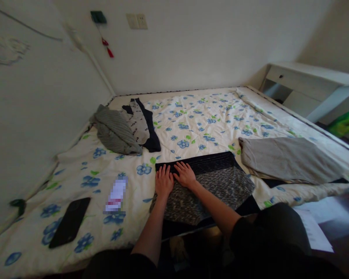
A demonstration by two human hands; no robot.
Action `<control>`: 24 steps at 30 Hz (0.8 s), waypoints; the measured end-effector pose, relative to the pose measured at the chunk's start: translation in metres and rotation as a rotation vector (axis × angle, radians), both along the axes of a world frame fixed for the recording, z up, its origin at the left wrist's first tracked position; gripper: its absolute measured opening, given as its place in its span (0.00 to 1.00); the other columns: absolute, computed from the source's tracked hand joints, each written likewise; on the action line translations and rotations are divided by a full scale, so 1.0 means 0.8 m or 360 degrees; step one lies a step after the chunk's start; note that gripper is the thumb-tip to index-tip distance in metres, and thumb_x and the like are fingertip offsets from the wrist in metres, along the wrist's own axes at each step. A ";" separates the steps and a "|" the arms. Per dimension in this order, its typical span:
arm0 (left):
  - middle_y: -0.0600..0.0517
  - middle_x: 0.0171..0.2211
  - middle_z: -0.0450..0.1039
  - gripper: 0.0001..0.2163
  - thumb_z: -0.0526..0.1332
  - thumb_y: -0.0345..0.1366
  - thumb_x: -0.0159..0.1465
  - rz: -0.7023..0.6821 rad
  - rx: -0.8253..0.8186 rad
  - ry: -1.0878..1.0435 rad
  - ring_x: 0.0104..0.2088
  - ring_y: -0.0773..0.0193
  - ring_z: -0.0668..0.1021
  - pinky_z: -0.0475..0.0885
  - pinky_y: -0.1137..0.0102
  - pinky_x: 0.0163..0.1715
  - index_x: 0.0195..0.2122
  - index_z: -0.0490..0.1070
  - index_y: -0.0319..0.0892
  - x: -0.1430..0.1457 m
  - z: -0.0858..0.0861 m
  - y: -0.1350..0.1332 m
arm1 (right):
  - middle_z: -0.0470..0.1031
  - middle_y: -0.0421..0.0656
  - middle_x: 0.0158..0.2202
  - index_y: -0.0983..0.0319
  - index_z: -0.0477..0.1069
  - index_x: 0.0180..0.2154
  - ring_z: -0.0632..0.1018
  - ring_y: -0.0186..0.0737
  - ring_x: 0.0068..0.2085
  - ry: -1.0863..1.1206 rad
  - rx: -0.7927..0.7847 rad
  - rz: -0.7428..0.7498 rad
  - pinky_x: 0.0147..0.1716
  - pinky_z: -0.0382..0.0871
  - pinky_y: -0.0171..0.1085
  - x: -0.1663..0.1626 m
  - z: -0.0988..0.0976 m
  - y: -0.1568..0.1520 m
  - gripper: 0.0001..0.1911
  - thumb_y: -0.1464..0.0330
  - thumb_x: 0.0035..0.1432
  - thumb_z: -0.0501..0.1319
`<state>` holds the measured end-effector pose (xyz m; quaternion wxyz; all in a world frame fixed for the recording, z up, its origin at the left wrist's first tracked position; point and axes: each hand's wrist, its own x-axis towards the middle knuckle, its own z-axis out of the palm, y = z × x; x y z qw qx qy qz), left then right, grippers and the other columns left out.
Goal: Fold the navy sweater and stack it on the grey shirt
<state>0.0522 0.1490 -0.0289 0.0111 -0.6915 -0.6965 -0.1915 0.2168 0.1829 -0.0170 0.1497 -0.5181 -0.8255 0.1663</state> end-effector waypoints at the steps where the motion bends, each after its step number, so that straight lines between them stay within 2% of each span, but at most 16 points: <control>1: 0.43 0.78 0.65 0.27 0.51 0.38 0.78 0.0006 0.0005 -0.0025 0.79 0.44 0.65 0.59 0.46 0.78 0.75 0.71 0.42 0.001 0.001 0.001 | 0.58 0.47 0.81 0.59 0.64 0.79 0.59 0.53 0.81 -0.0012 0.0001 -0.0029 0.80 0.49 0.55 0.016 0.001 0.003 0.36 0.49 0.80 0.51; 3: 0.43 0.78 0.65 0.27 0.51 0.38 0.78 0.0013 0.0008 -0.0067 0.79 0.44 0.65 0.58 0.45 0.79 0.76 0.70 0.43 0.002 0.002 0.003 | 0.57 0.47 0.82 0.58 0.62 0.79 0.58 0.54 0.81 -0.0046 0.0001 -0.0108 0.80 0.48 0.55 0.052 0.001 0.009 0.38 0.46 0.80 0.50; 10: 0.40 0.78 0.64 0.28 0.50 0.39 0.78 -0.0003 -0.0016 -0.0093 0.79 0.42 0.64 0.56 0.45 0.79 0.76 0.70 0.38 0.002 0.005 0.007 | 0.53 0.46 0.83 0.56 0.57 0.82 0.56 0.52 0.82 -0.0221 -0.0083 -0.0392 0.80 0.45 0.53 0.209 -0.012 0.030 0.39 0.45 0.81 0.47; 15: 0.41 0.79 0.64 0.28 0.52 0.39 0.77 0.0011 -0.0034 -0.0099 0.79 0.42 0.64 0.55 0.46 0.79 0.76 0.70 0.40 0.002 0.007 0.009 | 0.51 0.45 0.84 0.58 0.54 0.83 0.55 0.50 0.82 -0.0328 -0.0197 -0.0548 0.81 0.45 0.50 0.312 -0.020 0.043 0.40 0.45 0.82 0.44; 19: 0.39 0.78 0.64 0.28 0.50 0.39 0.78 0.0001 -0.0029 -0.0020 0.79 0.41 0.65 0.56 0.45 0.79 0.76 0.70 0.36 0.002 0.007 0.008 | 0.48 0.45 0.84 0.58 0.52 0.83 0.52 0.51 0.83 -0.0374 -0.0241 -0.0658 0.81 0.45 0.54 0.359 -0.028 0.049 0.40 0.46 0.82 0.43; 24: 0.40 0.78 0.65 0.29 0.49 0.39 0.78 0.0000 -0.0018 0.0039 0.78 0.41 0.65 0.58 0.45 0.78 0.76 0.70 0.37 0.003 0.005 0.008 | 0.44 0.48 0.85 0.58 0.46 0.84 0.51 0.56 0.83 -0.0377 -0.0356 -0.0860 0.78 0.52 0.59 0.380 -0.033 0.051 0.41 0.47 0.81 0.42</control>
